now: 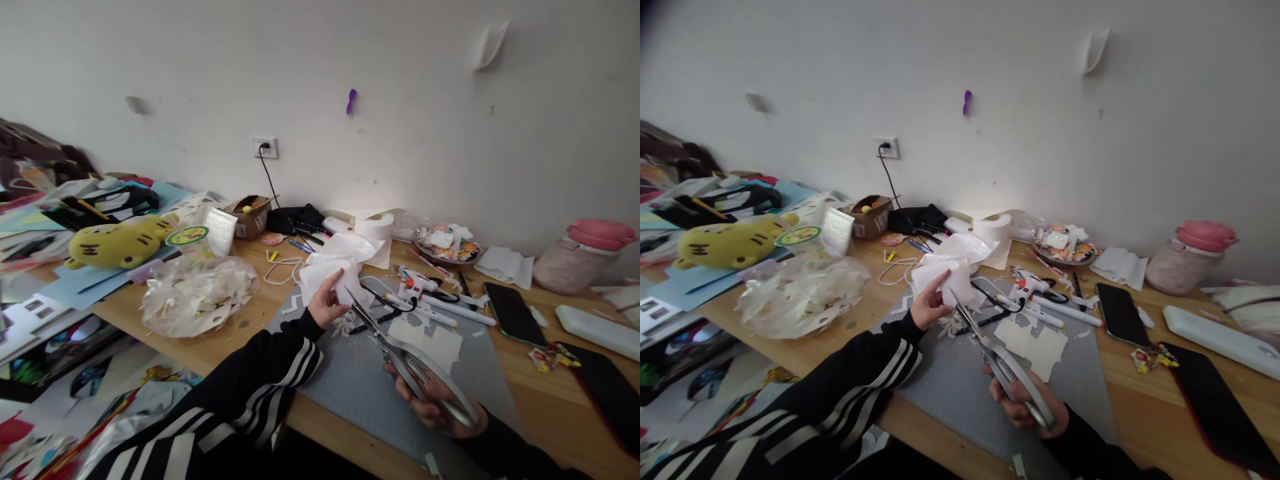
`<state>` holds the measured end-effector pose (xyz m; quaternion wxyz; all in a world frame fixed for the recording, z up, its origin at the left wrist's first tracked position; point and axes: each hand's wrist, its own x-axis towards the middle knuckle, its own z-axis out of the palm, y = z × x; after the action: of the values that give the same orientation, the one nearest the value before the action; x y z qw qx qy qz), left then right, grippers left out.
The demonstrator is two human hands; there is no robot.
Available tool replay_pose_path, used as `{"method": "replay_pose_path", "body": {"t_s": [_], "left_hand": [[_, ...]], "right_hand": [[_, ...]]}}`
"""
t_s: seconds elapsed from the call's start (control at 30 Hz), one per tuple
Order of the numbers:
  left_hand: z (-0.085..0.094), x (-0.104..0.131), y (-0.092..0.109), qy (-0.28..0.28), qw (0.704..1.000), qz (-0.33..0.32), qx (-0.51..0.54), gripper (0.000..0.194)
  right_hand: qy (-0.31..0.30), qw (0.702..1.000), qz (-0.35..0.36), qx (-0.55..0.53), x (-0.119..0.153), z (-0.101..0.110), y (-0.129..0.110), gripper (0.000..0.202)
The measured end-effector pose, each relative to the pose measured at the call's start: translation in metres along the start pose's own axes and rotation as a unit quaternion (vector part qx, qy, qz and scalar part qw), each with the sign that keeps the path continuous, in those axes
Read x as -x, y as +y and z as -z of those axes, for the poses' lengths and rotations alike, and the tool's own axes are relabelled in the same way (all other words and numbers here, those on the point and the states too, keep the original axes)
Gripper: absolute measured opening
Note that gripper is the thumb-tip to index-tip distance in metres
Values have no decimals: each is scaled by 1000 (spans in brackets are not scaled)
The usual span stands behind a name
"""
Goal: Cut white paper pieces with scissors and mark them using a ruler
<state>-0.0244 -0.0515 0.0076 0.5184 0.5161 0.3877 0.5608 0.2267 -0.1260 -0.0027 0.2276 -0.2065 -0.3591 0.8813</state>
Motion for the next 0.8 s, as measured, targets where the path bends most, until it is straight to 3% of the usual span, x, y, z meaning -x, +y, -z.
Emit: {"method": "replay_pose_path", "body": {"t_s": [0.17, 0.27, 0.63, 0.8], "left_hand": [[4, 0, 1, 32, 998, -44, -10, 52], [5, 0, 3, 43, 997, -52, -24, 44], [5, -3, -3, 77, 995, -49, -40, 61], [7, -4, -4, 60, 997, -41, -32, 71]], "right_hand": [[4, 1000, -6, 2, 0, 2, -1, 38], [12, 1000, -5, 3, 1, 2, -1, 38], [17, 1000, -11, 19, 4, -3, -1, 41], [7, 1000, -6, 15, 2, -1, 0, 38]]}}
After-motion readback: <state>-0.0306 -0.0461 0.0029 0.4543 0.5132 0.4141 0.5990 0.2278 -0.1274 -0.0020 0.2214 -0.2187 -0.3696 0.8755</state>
